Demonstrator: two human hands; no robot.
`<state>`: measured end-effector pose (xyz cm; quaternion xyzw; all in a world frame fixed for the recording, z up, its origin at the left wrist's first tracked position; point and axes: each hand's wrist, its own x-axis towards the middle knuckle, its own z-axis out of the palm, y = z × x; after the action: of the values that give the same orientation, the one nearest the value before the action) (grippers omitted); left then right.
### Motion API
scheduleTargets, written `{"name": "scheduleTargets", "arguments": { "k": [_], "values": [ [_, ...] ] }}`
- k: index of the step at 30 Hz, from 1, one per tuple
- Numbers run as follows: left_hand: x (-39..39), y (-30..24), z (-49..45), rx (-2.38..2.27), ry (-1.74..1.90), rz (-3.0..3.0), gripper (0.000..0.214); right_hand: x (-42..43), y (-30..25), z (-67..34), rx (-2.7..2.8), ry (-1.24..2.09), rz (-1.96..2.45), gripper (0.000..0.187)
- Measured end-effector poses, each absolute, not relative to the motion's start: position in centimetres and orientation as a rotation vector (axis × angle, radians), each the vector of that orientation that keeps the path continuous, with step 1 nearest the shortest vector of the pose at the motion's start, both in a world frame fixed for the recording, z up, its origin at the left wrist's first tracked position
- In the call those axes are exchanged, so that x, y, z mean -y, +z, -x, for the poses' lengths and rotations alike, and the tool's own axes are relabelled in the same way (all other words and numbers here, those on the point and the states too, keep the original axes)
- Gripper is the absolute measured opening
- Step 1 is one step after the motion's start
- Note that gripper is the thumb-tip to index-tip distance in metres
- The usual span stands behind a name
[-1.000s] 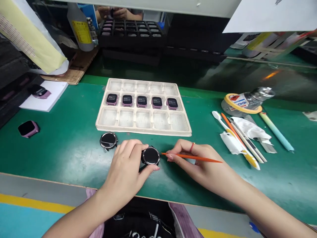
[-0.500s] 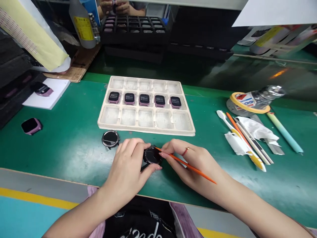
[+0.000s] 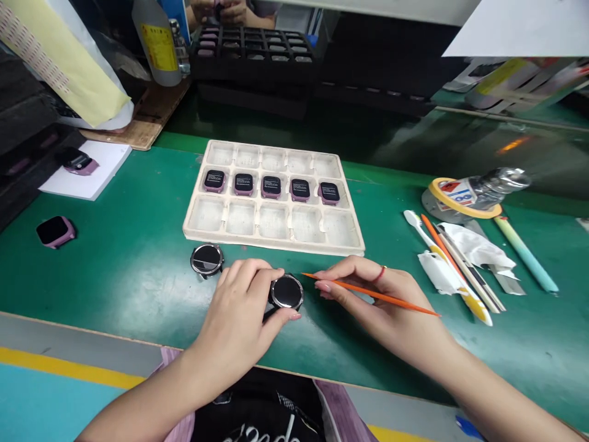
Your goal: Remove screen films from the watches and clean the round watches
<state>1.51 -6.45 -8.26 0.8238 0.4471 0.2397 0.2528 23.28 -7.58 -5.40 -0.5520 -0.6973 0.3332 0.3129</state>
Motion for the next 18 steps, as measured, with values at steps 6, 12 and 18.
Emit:
{"name": "scheduleTargets", "arguments": {
  "k": [6,12,18],
  "values": [
    [6.4,-8.0,-1.3,-1.194,0.615,-2.198,0.040,7.3,-5.1,-22.0,2.042,0.811,1.318,0.012],
    [6.7,-8.1,-1.1,-1.174,0.631,-2.195,0.042,5.8,-6.0,-22.4,2.150,0.859,1.191,0.015],
    [6.7,-8.1,-1.0,-1.208,0.589,-2.182,0.052,5.9,-5.9,-23.6,1.970,0.947,1.335,0.009]
  ]
}}
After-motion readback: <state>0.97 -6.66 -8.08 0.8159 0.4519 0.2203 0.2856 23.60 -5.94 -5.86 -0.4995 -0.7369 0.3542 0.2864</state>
